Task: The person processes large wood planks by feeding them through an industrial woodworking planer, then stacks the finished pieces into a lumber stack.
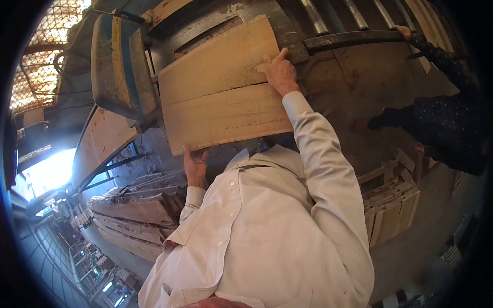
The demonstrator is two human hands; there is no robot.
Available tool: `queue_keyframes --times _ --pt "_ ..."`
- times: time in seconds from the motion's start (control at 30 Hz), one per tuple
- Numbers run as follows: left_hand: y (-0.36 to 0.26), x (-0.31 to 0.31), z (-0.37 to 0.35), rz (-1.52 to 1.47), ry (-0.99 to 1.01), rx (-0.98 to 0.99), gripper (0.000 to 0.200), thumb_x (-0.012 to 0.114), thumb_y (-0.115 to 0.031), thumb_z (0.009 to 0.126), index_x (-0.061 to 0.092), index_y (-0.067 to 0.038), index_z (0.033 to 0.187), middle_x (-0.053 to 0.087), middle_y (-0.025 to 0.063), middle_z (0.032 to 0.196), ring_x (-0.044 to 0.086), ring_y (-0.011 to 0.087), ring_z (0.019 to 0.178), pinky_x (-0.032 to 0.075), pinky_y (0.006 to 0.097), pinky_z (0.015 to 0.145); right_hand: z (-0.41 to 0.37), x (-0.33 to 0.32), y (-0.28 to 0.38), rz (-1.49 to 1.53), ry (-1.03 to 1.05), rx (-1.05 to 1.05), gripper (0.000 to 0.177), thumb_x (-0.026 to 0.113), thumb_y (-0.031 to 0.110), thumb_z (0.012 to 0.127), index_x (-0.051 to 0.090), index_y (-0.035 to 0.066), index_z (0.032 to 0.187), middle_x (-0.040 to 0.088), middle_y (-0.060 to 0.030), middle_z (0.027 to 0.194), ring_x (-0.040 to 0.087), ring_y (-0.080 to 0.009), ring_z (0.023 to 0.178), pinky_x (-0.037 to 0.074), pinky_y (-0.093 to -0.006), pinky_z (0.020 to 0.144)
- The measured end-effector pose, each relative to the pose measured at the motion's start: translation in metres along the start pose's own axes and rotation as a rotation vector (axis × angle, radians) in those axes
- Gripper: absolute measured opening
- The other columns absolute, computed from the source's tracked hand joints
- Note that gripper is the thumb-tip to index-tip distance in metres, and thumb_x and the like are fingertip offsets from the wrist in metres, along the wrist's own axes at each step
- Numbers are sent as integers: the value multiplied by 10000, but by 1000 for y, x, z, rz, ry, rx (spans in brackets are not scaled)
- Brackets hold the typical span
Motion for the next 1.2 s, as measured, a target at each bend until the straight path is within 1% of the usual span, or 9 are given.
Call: queue_keyframes --times 0.07,0.13,0.17,0.23,0.4,0.53,0.8,1.03,1.2 --pt "4 3 -4 -26 -53 14 525 579 -440 1033 467 -144 1452 552 83 1413 527 326 1298 477 545 1072 -4 6 -23 -160 -6 -203 683 645 477 964 442 -18 1390 627 -333 1247 613 -498 1159 512 -470 970" --pt "8 12 -7 -39 -111 28 532 584 -444 1030 466 -148 1456 548 78 1420 527 328 1297 470 549 1075 -30 -6 -36 0 -38 -251 646 629 506 965 497 16 1366 660 -308 1204 630 -489 1136 512 -478 955" --pt "8 11 -4 -33 -103 13 533 585 -446 1029 467 -151 1456 547 76 1422 525 328 1300 467 549 1076 -51 -19 -37 242 -60 -206 625 627 521 960 539 32 1340 680 -291 1173 647 -470 1115 518 -478 937" --pt "10 2 -3 -22 -95 -9 533 588 -450 1027 470 -158 1458 545 70 1427 521 326 1305 460 550 1079 -59 3 -77 195 30 -176 614 649 543 946 614 -2 1226 698 -285 1114 688 -418 1052 536 -459 881" --pt "-2 8 -18 5 -19 15 526 560 -442 1041 517 -62 1401 589 149 1360 560 320 1282 476 535 1099 -79 -1 -68 334 22 -180 646 652 585 937 637 -28 1140 719 -264 1023 717 -387 1001 548 -434 837" --pt "1 7 -11 7 -34 4 531 564 -444 1039 508 -67 1408 586 143 1365 552 318 1291 472 534 1106 -75 6 -70 316 -53 -259 638 659 572 938 626 -49 1077 722 -277 944 732 -397 934 569 -453 787" --pt "-11 26 -15 57 -3 7 523 553 -444 1045 491 -93 1428 555 109 1413 532 320 1311 465 512 1109 -48 -10 -52 291 49 -271 636 647 545 950 605 -69 1113 713 -308 972 716 -432 956 567 -475 802" --pt "-17 -3 -6 112 3 -25 521 533 -410 1060 439 -88 1458 535 131 1436 523 340 1324 457 500 1129 -64 20 -65 330 14 -311 666 630 539 958 565 -85 1182 689 -349 1033 679 -491 1013 553 -506 860" --pt "-19 -1 3 100 34 -5 521 524 -414 1063 437 -78 1451 525 145 1447 515 353 1335 463 513 1124 -48 21 -56 301 33 -272 665 627 547 956 571 -78 1176 688 -352 1030 676 -490 1024 548 -512 871"
Point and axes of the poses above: each hand's wrist, its own z-axis towards the middle knuckle, its own x-axis out of the palm, y = z × x, the point moved 1 cm from there along z, towards the middle knuckle
